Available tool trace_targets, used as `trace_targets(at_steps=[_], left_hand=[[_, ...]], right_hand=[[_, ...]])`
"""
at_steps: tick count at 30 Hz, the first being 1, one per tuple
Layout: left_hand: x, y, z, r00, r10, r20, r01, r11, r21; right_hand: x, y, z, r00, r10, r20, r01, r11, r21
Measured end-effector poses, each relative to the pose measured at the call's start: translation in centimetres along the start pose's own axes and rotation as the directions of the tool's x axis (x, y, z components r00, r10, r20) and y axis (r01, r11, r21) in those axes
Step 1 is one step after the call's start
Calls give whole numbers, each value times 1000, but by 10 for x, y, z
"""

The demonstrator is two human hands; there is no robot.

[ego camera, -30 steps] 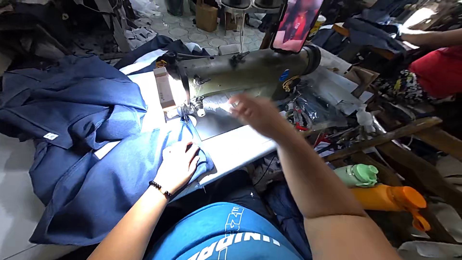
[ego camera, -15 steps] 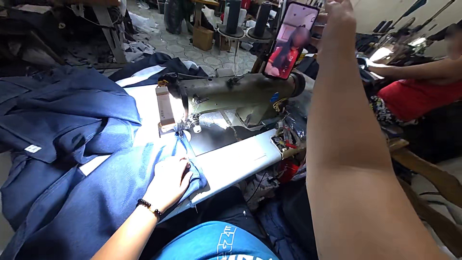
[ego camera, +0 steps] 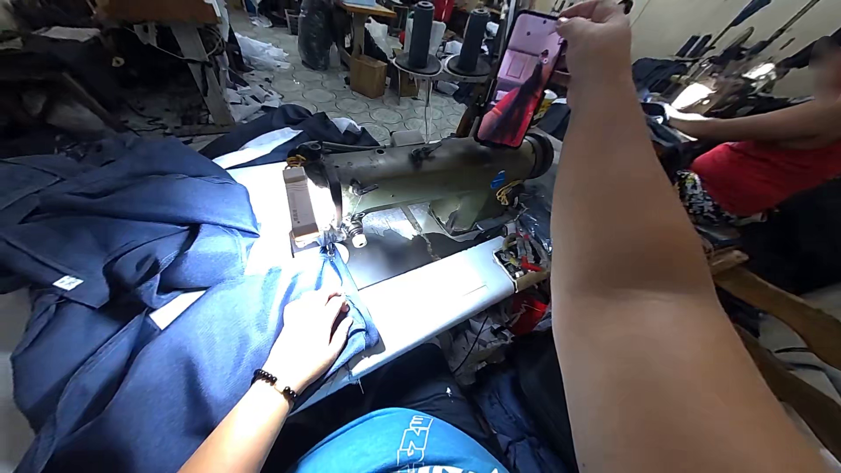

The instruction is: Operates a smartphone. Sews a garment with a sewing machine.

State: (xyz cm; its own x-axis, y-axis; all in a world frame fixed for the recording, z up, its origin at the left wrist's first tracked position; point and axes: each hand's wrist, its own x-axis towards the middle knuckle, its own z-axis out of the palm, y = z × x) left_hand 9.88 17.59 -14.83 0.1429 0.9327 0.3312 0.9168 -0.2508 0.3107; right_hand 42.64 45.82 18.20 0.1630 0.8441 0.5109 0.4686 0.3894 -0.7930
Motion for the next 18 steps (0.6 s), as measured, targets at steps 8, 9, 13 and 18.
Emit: trace_targets(at_steps=[8, 9, 13, 18], left_hand=[[1, 1, -4, 1000, 5, 7, -5, 1000, -7], [1, 1, -3, 1000, 5, 2, -5, 1000, -3], [1, 0, -2, 1000, -1, 11, 1, 1000, -4], [1, -1, -1, 999, -17, 28, 18, 1000, -22]], right_hand=[[-6, 7, -5, 991, 80, 104, -98, 979, 181], [-6, 6, -6, 990, 90, 104, -108, 978, 180], [-9, 3, -3, 990, 112, 81, -126, 974, 191], [-9, 3, 1, 993, 96, 65, -108, 969, 220]])
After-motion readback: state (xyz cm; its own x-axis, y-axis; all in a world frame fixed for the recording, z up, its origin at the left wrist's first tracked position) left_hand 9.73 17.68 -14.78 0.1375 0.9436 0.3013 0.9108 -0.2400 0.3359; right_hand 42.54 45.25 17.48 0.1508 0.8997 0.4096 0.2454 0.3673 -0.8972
